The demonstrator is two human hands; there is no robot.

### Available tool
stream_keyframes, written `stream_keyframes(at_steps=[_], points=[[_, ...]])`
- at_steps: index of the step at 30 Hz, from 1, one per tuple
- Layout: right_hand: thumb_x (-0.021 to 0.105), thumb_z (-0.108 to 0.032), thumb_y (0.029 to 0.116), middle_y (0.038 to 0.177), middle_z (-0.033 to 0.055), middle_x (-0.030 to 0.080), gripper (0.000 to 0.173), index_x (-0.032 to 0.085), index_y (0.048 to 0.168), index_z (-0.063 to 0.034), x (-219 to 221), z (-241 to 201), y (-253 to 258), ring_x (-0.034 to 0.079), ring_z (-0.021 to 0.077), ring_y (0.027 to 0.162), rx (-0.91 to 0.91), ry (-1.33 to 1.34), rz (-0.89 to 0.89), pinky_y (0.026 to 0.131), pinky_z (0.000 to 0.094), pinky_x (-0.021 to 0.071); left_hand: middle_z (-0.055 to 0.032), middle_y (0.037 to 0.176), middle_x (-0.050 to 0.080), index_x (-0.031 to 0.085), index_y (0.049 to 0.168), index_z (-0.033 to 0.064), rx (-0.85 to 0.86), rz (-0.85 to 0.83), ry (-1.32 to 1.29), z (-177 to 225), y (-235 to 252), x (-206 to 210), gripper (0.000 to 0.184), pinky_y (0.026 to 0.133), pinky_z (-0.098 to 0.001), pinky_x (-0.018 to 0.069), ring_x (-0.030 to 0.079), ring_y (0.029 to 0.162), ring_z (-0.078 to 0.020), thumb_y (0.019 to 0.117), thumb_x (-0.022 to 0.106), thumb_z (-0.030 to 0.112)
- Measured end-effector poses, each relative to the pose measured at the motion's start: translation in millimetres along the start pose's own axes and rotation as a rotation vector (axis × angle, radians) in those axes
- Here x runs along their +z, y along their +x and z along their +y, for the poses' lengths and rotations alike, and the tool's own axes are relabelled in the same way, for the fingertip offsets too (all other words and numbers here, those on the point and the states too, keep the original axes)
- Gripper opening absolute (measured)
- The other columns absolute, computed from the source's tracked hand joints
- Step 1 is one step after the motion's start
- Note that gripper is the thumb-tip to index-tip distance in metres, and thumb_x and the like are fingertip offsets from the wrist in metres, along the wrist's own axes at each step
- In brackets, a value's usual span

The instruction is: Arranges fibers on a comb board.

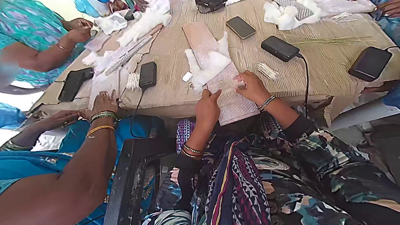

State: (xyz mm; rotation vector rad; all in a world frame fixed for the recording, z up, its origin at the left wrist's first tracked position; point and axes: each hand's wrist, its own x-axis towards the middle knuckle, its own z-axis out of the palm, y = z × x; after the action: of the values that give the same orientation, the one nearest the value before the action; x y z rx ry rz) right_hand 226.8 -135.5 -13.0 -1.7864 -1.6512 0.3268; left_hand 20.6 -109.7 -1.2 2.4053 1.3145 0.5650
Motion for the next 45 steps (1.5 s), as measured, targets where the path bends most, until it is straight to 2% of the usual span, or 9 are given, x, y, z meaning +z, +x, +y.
stream_keyframes(at_steps=[7, 11, 20, 23, 25, 26, 33, 37, 45], points=[[0.071, -0.017, 0.0909, 0.130, 0.0222, 0.065, 0.042, 0.066, 0.129, 0.0005, 3, 3, -3, 0.061, 0.0432, 0.120, -0.182, -0.122, 0.043, 0.096, 0.0636, 0.0459, -0.0213, 0.121, 0.063, 0.073, 0.131, 0.0209, -0.011, -0.118, 0.172, -1, 10, 6, 0.047, 0.076, -0.0552, 0.0567, 0.068, 0.096, -0.0382, 0.0935, 0.059, -0.003], [0.037, -0.048, 0.1090, 0.168, 0.0169, 0.027, 0.068, 0.038, 0.155, 0.0027, 13, -33, -11, 0.024, 0.0318, 0.157, -0.178, -0.408, -0.368, 0.126, 0.0580, 0.0131, -0.0223, 0.124, 0.063, 0.071, 0.134, 0.0211, -0.038, -0.196, 0.180, 3, 15, 0, 0.044, 0.084, -0.0557, 0.0555, 0.066, 0.106, -0.0393, 0.0961, 0.060, 0.002], [0.026, -0.064, 0.1051, 0.171, 0.0186, 0.016, 0.085, 0.026, 0.161, 0.0009, -15, -50, -63, 0.012, 0.0291, 0.160, -0.099, -0.505, -0.661, 0.127, 0.0573, 0.0029, -0.0205, 0.119, 0.069, 0.075, 0.124, 0.0090, 0.006, -0.245, 0.065, 4, -22, -13, 0.032, 0.095, -0.0522, 0.0537, 0.069, 0.109, -0.0360, 0.1021, 0.051, 0.006], [0.024, -0.059, 0.1075, 0.163, 0.0175, 0.039, 0.077, 0.046, 0.152, 0.0005, -39, -49, -80, 0.031, 0.0295, 0.155, -0.151, -0.433, -0.636, 0.126, 0.0598, 0.0078, -0.0206, 0.110, 0.072, 0.078, 0.114, 0.0050, 0.078, -0.130, -0.003, 0, -45, -7, 0.028, 0.089, -0.0540, 0.0561, 0.072, 0.100, -0.0370, 0.0995, 0.054, 0.004], [0.034, -0.037, 0.1078, 0.127, 0.0198, 0.071, 0.057, 0.072, 0.121, 0.0033, -38, -37, -79, 0.062, 0.0352, 0.130, -0.253, -0.240, -0.299, 0.121, 0.0654, 0.0238, -0.0193, 0.099, 0.072, 0.079, 0.108, 0.0038, 0.140, 0.019, -0.034, -6, -51, 0, 0.026, 0.080, -0.0530, 0.0578, 0.072, 0.090, -0.0353, 0.0962, 0.057, 0.000], [0.035, -0.029, 0.1061, 0.122, 0.0192, 0.073, 0.052, 0.073, 0.118, 0.0040, -32, -32, -73, 0.065, 0.0362, 0.125, -0.281, -0.182, -0.153, 0.118, 0.0672, 0.0285, -0.0178, 0.095, 0.071, 0.080, 0.106, 0.0038, 0.166, 0.090, -0.036, -11, -51, 3, 0.025, 0.076, -0.0516, 0.0581, 0.071, 0.086, -0.0338, 0.0947, 0.058, -0.001], [0.033, -0.052, 0.1083, 0.168, 0.0190, 0.026, 0.073, 0.037, 0.156, 0.0019, 6, -40, -41, 0.019, 0.0332, 0.158, -0.145, -0.394, -0.475, 0.125, 0.0609, 0.0094, -0.0198, 0.111, 0.073, 0.078, 0.112, 0.0027, 0.112, 0.069, -0.052, -18, -39, 4, 0.029, 0.089, -0.0521, 0.0581, 0.072, 0.101, -0.0352, 0.0959, 0.055, -0.001], [0.029, -0.059, 0.0999, 0.158, 0.0280, 0.042, 0.086, 0.048, 0.146, 0.0109, 24, -28, -71, 0.042, 0.0443, 0.146, -0.326, -0.389, -0.228, 0.116, 0.0677, 0.0284, -0.0225, 0.106, 0.072, 0.077, 0.112, 0.0003, 0.121, 0.023, -0.072, -20, -50, -7, 0.029, 0.085, -0.0501, 0.0583, 0.072, 0.097, -0.0365, 0.0953, 0.053, -0.003], [0.023, -0.058, 0.1029, 0.135, 0.0246, 0.065, 0.082, 0.068, 0.127, 0.0062, -18, -41, -112, 0.062, 0.0417, 0.128, -0.384, -0.384, -0.239, 0.114, 0.0721, 0.0291, -0.0194, 0.087, 0.070, 0.076, 0.094, -0.0034, 0.303, 0.128, -0.081, -19, -80, -1, 0.018, 0.068, -0.0448, 0.0598, 0.072, 0.077, -0.0327, 0.0897, 0.060, -0.006]])
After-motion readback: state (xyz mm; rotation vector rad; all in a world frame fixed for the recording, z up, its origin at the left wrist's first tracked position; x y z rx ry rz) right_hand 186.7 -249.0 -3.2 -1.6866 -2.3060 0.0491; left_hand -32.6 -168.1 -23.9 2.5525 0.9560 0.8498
